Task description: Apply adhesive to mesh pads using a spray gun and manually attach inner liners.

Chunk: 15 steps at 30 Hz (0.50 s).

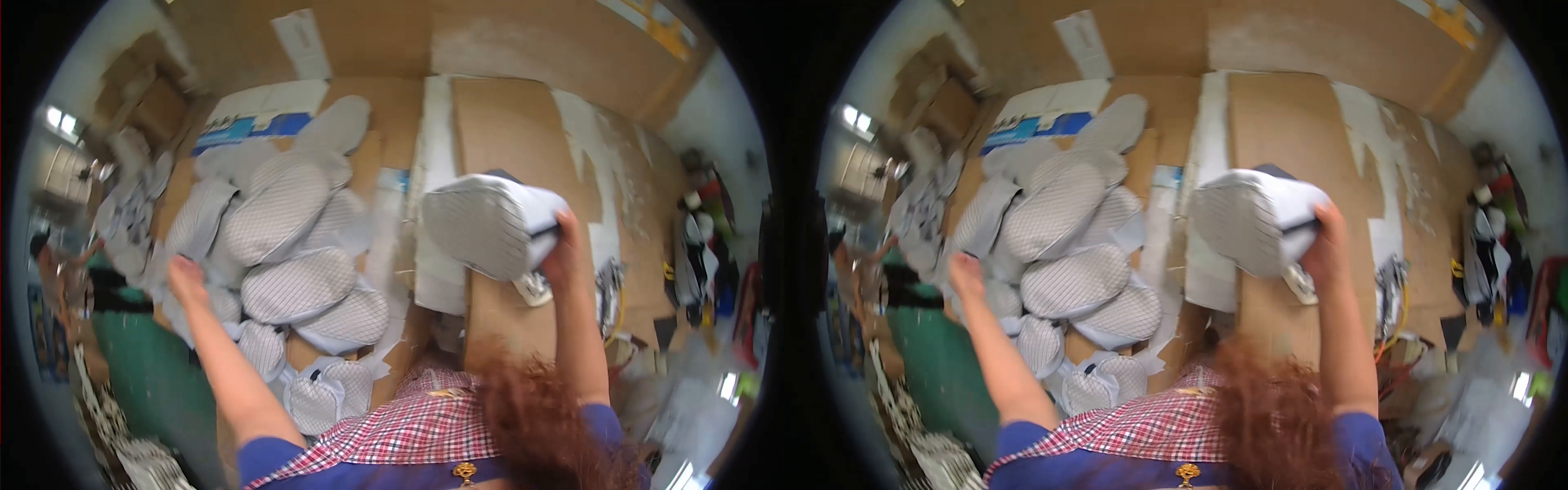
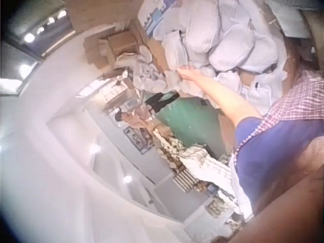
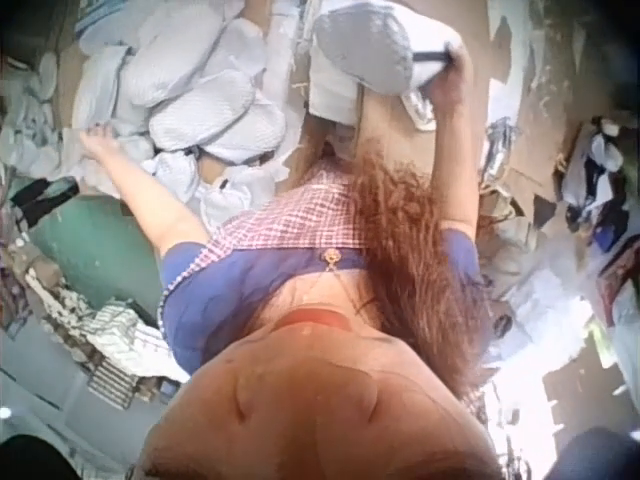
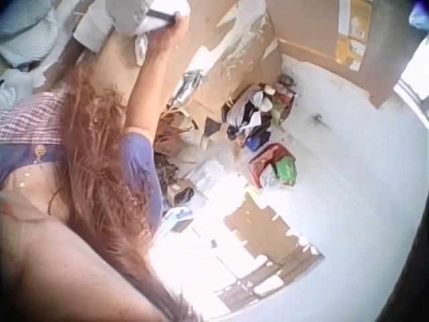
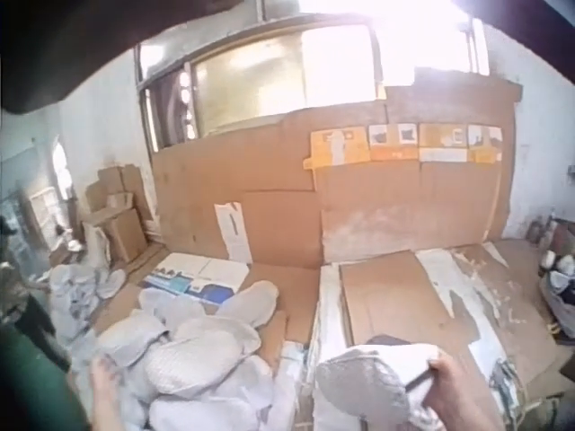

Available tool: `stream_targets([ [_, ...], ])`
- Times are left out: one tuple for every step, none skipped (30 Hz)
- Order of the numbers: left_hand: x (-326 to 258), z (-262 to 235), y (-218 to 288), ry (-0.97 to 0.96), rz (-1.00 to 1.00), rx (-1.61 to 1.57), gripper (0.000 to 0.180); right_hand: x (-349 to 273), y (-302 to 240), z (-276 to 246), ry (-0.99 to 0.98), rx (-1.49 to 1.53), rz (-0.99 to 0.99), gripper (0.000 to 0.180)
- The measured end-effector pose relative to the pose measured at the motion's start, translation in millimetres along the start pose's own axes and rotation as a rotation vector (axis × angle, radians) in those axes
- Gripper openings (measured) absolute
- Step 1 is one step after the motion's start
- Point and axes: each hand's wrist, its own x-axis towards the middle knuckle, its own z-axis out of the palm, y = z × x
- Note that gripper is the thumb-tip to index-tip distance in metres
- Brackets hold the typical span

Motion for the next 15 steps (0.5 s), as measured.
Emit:
stream_targets([
  [-60.5, 48.4, -54.3, -0.399, -0.164, -0.017, 0.019, 13.6, 0.2, 12.5, 0.074, 0.025, 0.003, 0.037],
  [-127.8, 98.7, -86.3, -0.54, -0.258, -0.005, 0.017, 29.1, 0.5, 26.6, 0.03, 0.096, -0.006, 0.034],
  [-177.3, 124.0, -111.5, -0.778, -0.487, 0.007, 0.02, 44.0, 1.5, 46.1, -0.004, 0.118, -0.01, 0.033],
  [-227.2, 157.5, -132.0, -0.99, -0.645, 0.069, 0.022, 58.1, -0.8, 66.0, -0.044, 0.136, -0.009, 0.031],
  [-273.5, 197.3, -138.2, -1.145, -0.723, 0.256, 0.025, 72.4, -6.7, 80.1, -0.042, 0.158, -0.043, 0.03],
  [-309.8, 230.7, -145.1, -1.273, -0.765, 0.188, 0.028, 85.3, -13.4, 94.1, -0.05, 0.184, -0.068, 0.03],
  [-335.8, 270.0, -148.7, -1.47, -0.765, 0.101, 0.033, 99.4, -25.1, 100.1, -0.105, 0.215, -0.149, 0.03],
  [-347.6, 307.5, -156.6, -1.489, -0.802, -0.124, 0.039, 109.4, -36.2, 111.8, -0.179, 0.259, -0.215, 0.03],
  [-360.7, 343.8, -124.9, -1.482, -0.782, -0.276, 0.042, 113.2, -54.3, 114.8, -0.254, 0.299, -0.227, 0.029],
  [-355.8, 370.6, -118.9, -1.35, -0.701, -0.444, 0.043, 112.8, -64.5, 128.4, -0.355, 0.357, -0.217, 0.029],
  [-348.3, 400.5, -105.1, -1.359, -0.8, -0.793, 0.04, 114.6, -76.6, 125.5, -0.363, 0.398, -0.207, 0.029],
  [-348.0, 423.1, -89.5, -1.349, -0.892, -1.146, 0.039, 119.1, -85.6, 114.1, -0.342, 0.397, -0.242, 0.038],
  [-348.7, 432.0, -80.7, -1.348, -0.883, -1.15, 0.039, 119.0, -89.0, 102.2, -0.371, 0.389, -0.264, 0.036],
  [-349.6, 438.2, -74.4, -1.223, -0.698, -1.176, 0.038, 117.1, -89.9, 85.7, -0.396, 0.381, -0.291, 0.034],
  [-354.7, 442.9, -70.0, -1.094, -0.514, -1.192, 0.038, 114.7, -88.0, 63.4, -0.4, 0.383, -0.292, 0.034],
])
